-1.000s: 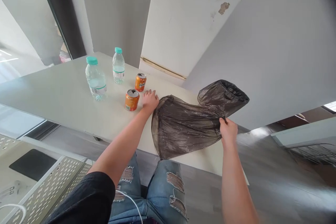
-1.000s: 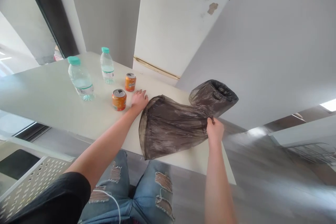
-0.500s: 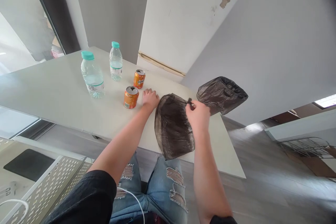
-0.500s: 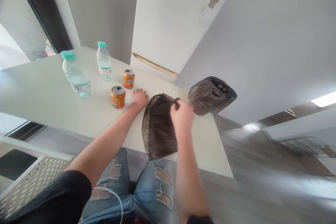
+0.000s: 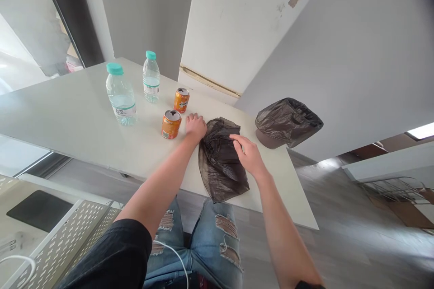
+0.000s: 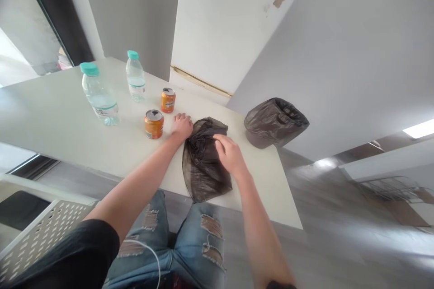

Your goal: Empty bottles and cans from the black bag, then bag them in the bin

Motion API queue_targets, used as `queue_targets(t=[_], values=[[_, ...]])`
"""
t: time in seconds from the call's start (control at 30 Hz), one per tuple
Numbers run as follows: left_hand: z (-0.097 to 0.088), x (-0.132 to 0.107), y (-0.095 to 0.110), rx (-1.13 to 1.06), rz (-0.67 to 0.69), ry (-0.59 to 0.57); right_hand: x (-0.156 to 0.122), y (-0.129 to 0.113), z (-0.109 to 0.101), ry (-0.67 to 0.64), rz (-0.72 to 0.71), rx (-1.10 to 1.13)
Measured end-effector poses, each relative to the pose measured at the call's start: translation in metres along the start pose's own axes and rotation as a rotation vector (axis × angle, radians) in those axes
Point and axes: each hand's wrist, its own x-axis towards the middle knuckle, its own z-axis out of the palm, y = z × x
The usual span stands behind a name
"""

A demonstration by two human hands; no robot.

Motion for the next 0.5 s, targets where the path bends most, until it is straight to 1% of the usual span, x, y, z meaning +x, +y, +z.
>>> queue_targets(t=[0.03, 0.1, 0.17, 0.2, 0.23, 0.33, 0.37, 0.4, 0.43, 0.47, 0.5], values=[[0.000, 0.000, 0.000, -0.004, 0.001, 0.002, 0.004, 0.010, -0.001, -0.054, -0.011, -0.033], [-0.001, 0.000, 0.000, -0.011, 0.002, 0.006, 0.012, 0.023, 0.005, -0.218, -0.030, -0.089], [-0.002, -0.001, 0.000, -0.017, 0.003, 0.009, 0.016, 0.028, 0.016, -0.338, -0.056, -0.129], [-0.003, 0.000, 0.000, -0.019, 0.001, 0.010, 0.015, 0.027, 0.020, -0.351, -0.074, -0.139], [-0.004, 0.000, 0.000, -0.018, -0.002, 0.009, 0.011, 0.026, 0.021, -0.322, -0.087, -0.141], [-0.009, 0.002, 0.001, -0.056, -0.016, 0.034, -0.008, 0.024, 0.013, -0.101, -0.086, -0.093], [-0.012, 0.002, 0.003, -0.088, -0.014, 0.057, -0.016, 0.024, 0.009, -0.057, -0.080, -0.062], [-0.017, 0.001, 0.005, -0.125, -0.001, 0.088, -0.025, 0.025, 0.005, -0.060, -0.081, -0.036], [-0.023, -0.001, 0.009, -0.164, 0.029, 0.119, -0.033, 0.027, 0.002, -0.107, -0.085, -0.019], [-0.030, -0.005, 0.014, -0.200, 0.081, 0.136, -0.040, 0.030, 0.002, -0.183, -0.087, -0.015], [-0.038, -0.012, 0.019, -0.225, 0.155, 0.129, -0.047, 0.032, 0.002, -0.269, -0.084, -0.021]])
